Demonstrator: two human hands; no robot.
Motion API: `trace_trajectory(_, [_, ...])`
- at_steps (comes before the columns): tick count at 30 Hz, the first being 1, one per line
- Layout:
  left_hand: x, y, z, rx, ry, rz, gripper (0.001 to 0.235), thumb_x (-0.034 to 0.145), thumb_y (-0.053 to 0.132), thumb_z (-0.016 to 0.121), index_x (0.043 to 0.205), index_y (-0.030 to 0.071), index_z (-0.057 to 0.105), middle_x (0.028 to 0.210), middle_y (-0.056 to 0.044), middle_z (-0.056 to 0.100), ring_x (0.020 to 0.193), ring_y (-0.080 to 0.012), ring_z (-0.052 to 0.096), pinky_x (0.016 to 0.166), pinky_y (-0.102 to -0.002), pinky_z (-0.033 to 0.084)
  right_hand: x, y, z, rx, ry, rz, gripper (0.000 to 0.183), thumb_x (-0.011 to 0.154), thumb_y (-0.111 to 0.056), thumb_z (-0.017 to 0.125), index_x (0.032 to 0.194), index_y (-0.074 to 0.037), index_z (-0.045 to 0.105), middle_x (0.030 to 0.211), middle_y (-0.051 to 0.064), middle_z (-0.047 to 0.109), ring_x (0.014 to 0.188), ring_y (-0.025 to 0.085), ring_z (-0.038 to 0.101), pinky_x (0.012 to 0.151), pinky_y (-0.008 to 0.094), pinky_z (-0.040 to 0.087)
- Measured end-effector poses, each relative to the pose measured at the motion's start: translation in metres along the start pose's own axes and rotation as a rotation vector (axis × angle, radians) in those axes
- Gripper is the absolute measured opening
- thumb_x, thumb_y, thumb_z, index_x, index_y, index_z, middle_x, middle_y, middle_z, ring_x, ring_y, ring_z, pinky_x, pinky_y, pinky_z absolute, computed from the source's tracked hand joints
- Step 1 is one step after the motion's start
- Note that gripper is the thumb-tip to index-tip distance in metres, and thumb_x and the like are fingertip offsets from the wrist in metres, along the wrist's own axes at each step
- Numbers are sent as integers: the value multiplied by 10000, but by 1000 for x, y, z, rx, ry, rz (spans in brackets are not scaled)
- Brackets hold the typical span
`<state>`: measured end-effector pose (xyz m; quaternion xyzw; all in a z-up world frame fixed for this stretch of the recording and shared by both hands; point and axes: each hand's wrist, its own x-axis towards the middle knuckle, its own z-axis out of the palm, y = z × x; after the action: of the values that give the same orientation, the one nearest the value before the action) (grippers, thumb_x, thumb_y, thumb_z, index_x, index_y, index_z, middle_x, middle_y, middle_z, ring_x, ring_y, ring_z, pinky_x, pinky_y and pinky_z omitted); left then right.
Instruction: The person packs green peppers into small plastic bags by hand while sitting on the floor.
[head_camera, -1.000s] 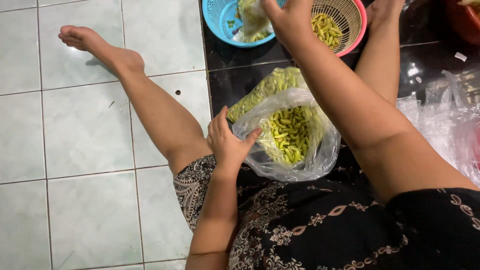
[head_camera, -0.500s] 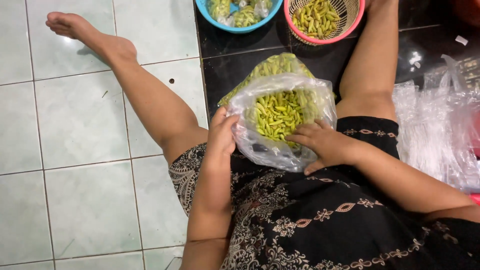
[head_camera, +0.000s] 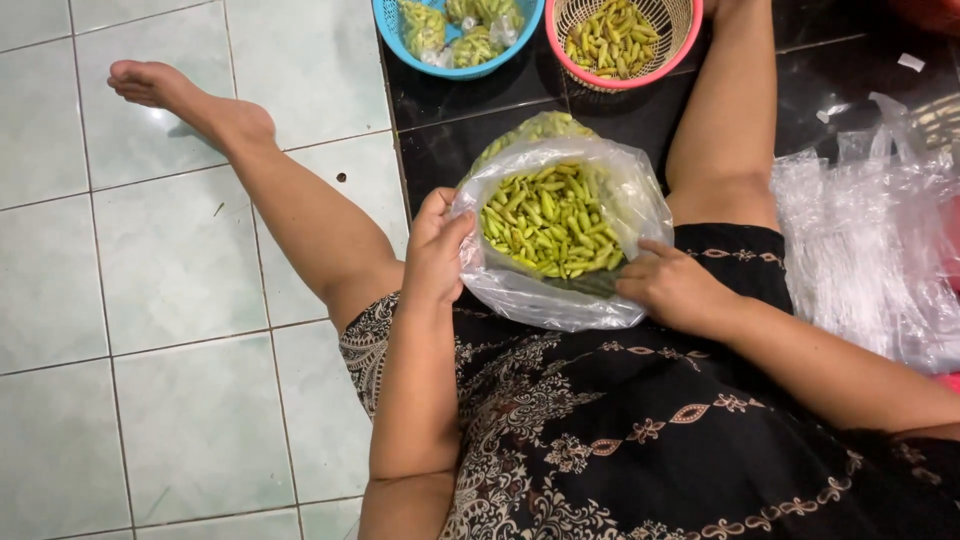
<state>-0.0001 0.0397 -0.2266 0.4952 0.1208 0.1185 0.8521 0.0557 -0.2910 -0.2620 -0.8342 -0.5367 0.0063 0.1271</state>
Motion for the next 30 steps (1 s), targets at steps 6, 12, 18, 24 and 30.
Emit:
trace_trajectory(6, [-19,2,-4,87,-12,-23,110,956,-7,567,1047,52,544,850,-128,690,709,-170,653,677,-277,546,-5,0,11,-39,-248,38,143,820,-202,687,955,-229,724,982,-22,757,1066,212,718,1167,559,391])
trace_trajectory(12, [-29,9,9,139,-23,-74,116,968,10,560,1065,70,541,818,-113,672,597,-120,584,574,-236,502,48,-6,-65,246,-225,234,1103,585,-628,890,1477,-123,482,1489,198,492,1400,443,447,1146,724,299])
trace_trajectory(18, [-33,8,16,147,-27,-7,109,971,9,565,1064,61,540,817,-105,669,625,-103,576,578,-221,478,37,49,-60,603,-37,291,1334,604,-445,895,1650,-71,157,1676,269,193,1509,513,179,1148,757,179])
trace_trajectory(24, [-39,2,13,173,-59,-38,107,984,10,552,1073,68,537,817,-101,661,602,-78,520,544,-200,428,38,99,46,36,-228,841,1016,697,-710,773,1432,-71,485,1276,240,647,1157,461,650,880,617,512])
trace_trajectory(30, [-45,9,10,142,-18,-30,105,974,7,550,1068,53,544,785,-87,654,587,-65,532,538,-191,442,58,69,16,1073,234,792,208,921,-250,724,793,-86,721,671,74,685,651,193,683,658,327,542])
